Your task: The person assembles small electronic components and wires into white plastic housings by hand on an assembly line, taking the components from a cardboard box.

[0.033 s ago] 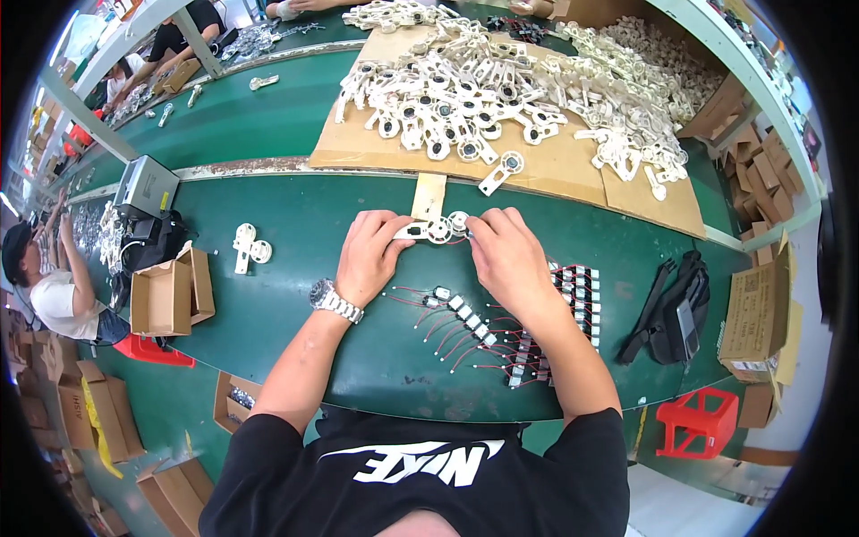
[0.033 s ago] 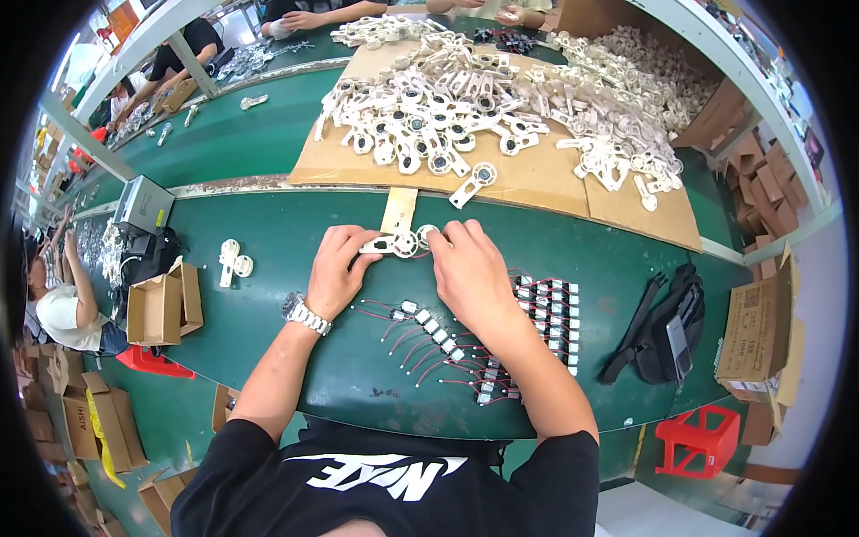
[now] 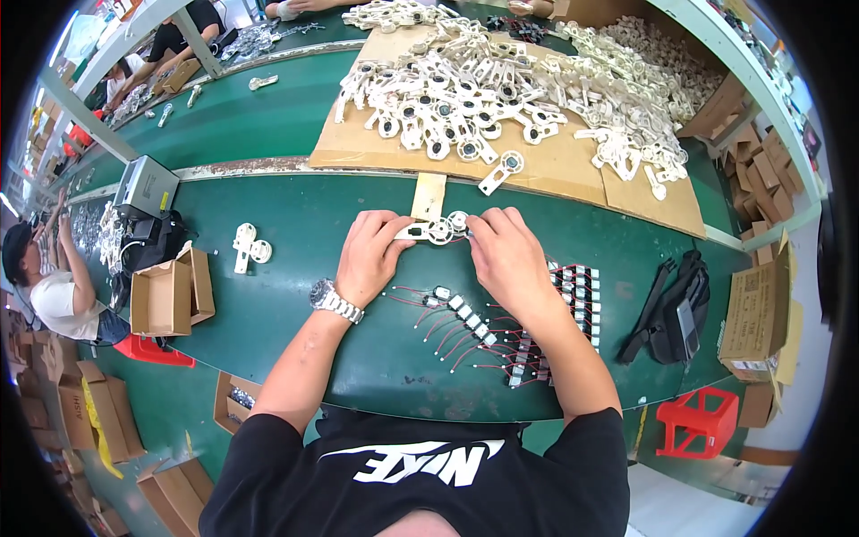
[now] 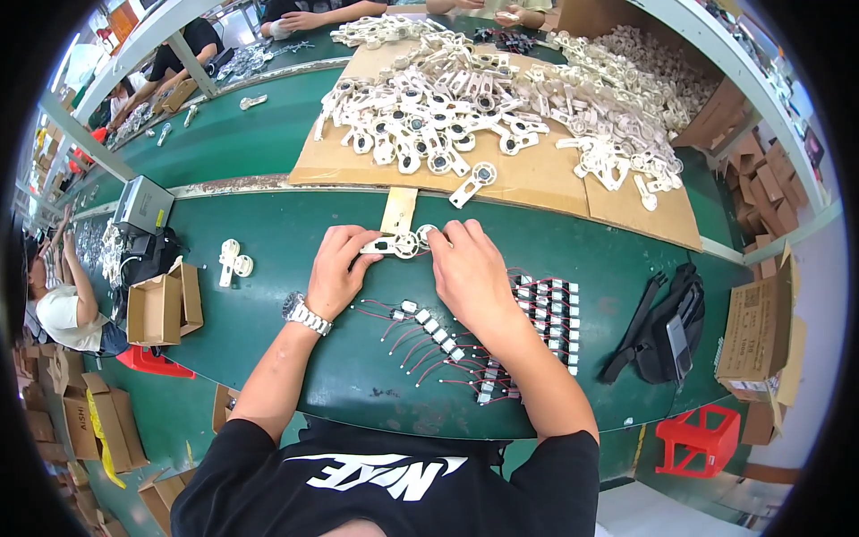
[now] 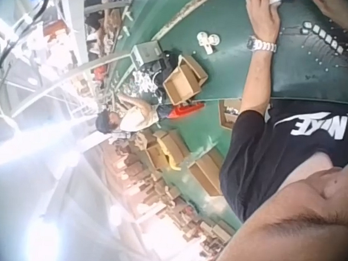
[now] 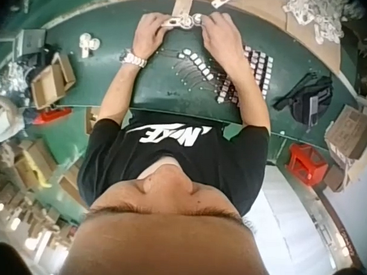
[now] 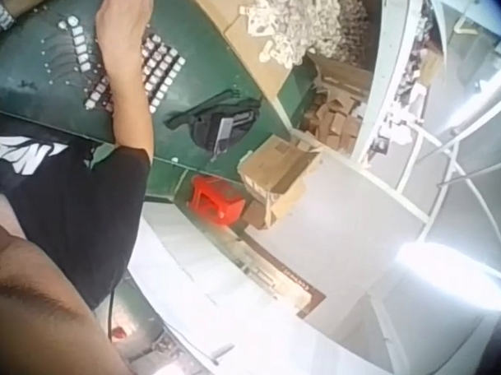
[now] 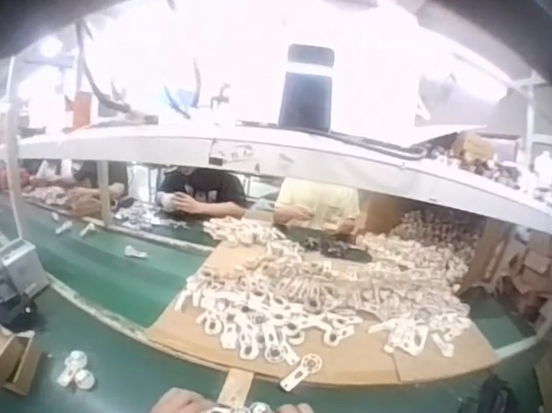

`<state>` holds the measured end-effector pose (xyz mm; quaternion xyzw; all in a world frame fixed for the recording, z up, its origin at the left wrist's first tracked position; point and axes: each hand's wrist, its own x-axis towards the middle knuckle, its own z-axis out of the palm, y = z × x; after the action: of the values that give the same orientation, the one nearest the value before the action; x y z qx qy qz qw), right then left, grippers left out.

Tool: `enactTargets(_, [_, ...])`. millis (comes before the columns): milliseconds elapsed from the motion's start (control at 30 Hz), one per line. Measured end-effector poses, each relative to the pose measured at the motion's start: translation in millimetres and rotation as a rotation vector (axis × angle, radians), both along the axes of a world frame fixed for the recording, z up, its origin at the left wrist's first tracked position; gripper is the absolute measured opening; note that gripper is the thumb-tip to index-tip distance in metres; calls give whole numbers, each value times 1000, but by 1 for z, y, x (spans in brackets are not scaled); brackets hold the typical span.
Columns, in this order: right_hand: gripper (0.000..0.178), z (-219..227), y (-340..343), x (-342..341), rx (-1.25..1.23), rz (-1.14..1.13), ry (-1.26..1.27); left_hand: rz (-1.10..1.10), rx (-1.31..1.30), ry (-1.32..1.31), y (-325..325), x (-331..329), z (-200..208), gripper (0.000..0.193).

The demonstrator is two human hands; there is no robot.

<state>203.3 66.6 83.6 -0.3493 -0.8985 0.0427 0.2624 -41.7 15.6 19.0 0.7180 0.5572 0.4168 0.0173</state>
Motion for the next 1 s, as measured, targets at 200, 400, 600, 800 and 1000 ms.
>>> enactTargets(200, [32,-1,-4,-6,-108,39,91,-29,26,62,-3,4,6,33])
enactTargets(400, [30,-17,-8,-15,-116,120,172,-68,64,98,-5,11,12,31])
enactTargets(600, [25,-16,-9,-21,43,77,70,-56,79,97,-8,11,13,31])
enactTargets(800, [23,-15,-8,-19,87,41,126,-69,86,132,-9,12,15,30])
enactTargets(1000, [20,-18,-14,-19,16,-31,53,-72,90,115,-11,14,18,31])
